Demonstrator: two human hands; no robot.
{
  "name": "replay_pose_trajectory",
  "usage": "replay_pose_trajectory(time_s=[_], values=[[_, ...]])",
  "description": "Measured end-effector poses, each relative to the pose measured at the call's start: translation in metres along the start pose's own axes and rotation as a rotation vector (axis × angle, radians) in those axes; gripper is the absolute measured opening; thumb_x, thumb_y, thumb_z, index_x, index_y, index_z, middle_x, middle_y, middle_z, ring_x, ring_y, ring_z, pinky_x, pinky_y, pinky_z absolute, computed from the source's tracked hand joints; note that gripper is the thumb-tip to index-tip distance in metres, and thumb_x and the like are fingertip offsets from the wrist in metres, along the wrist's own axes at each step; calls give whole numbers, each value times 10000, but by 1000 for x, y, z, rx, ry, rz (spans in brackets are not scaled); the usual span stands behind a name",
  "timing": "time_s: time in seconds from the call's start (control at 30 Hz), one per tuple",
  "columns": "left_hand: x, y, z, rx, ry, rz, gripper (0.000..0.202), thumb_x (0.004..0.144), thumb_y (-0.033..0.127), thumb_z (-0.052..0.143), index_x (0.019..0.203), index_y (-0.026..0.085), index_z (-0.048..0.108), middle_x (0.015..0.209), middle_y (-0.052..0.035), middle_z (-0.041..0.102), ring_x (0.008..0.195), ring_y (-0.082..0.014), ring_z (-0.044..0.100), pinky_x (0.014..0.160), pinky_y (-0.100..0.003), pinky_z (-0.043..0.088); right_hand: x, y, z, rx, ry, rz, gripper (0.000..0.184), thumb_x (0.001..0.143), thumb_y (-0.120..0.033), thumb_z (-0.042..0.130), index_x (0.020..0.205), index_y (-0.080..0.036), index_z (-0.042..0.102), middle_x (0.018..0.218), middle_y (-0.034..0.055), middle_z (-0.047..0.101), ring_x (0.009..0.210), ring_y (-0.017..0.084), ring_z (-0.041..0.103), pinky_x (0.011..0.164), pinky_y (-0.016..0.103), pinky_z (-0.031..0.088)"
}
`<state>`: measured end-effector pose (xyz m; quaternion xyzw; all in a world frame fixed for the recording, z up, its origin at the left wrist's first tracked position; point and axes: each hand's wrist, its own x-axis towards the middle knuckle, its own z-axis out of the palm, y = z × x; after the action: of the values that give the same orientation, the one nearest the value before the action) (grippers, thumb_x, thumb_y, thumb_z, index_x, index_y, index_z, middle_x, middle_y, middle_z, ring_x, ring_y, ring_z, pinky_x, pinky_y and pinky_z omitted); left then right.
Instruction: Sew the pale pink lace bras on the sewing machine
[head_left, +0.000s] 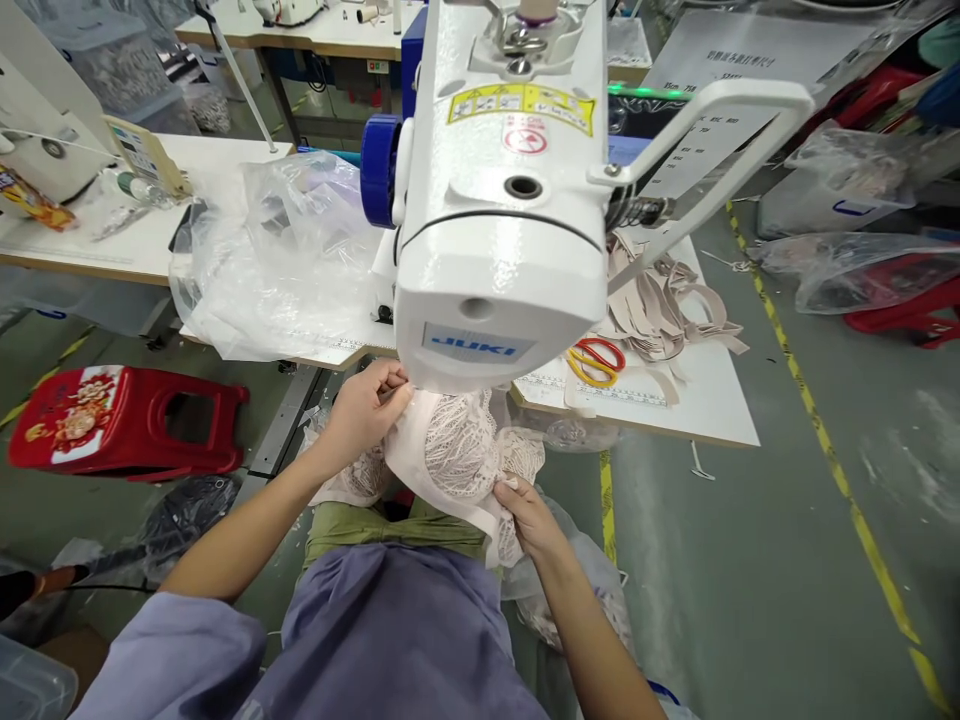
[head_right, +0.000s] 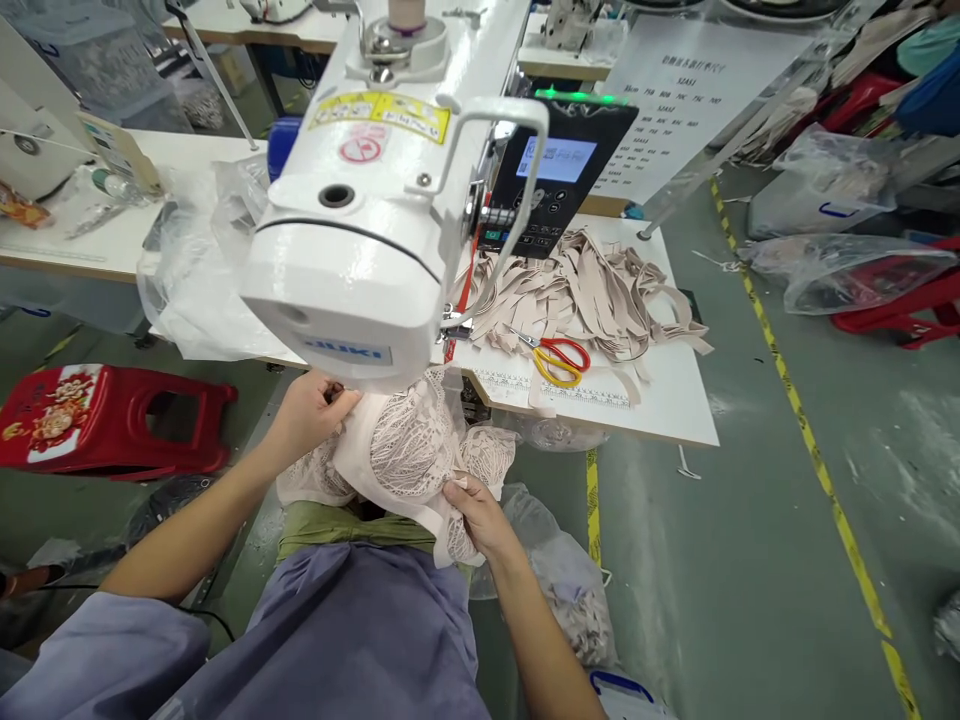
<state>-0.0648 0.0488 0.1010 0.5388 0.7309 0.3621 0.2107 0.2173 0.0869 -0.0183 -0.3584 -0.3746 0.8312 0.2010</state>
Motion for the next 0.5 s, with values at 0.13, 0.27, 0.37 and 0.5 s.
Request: replay_pose_trajectory(time_s=[0.13,0.27,0.37,0.5], values=[[-15,11,0,74,155,92,103,927,230,549,1010,170,565,931,-51,650,850,-159,617,674,-234,461,-14,-19,-3,-122,-103,-69,415,831,-605,719,927,-202,723,859,81,724,767,230,675,751,338,545],[-43,43,8,56,150,510,202,945,213,546,1136,151,566,1046,-101,678,1011,-185,641,868,-294,528,-27,-53,1,-355,-249,-205,406,950,-565,580,866,-194,722,723,49,662,655,190,616,682,303,520],[-66,70,17,10,-27,954,317,969,281,557,1253,140,563,1282,-125,644,1316,-218,519,1142,-375,411,-38,-81,19,-738,-464,-340,449,993,-529,508,786,-190,717,638,39,609,616,180,576,636,285,493],[-80,76,26,135,-458,863,641,915,461,654,1442,150,466,1389,-127,590,1259,-273,569,1063,-398,459,-53,-105,53,-1112,-709,-396,330,1011,-424,470,945,-212,714,892,67,703,888,233,649,822,337,503]])
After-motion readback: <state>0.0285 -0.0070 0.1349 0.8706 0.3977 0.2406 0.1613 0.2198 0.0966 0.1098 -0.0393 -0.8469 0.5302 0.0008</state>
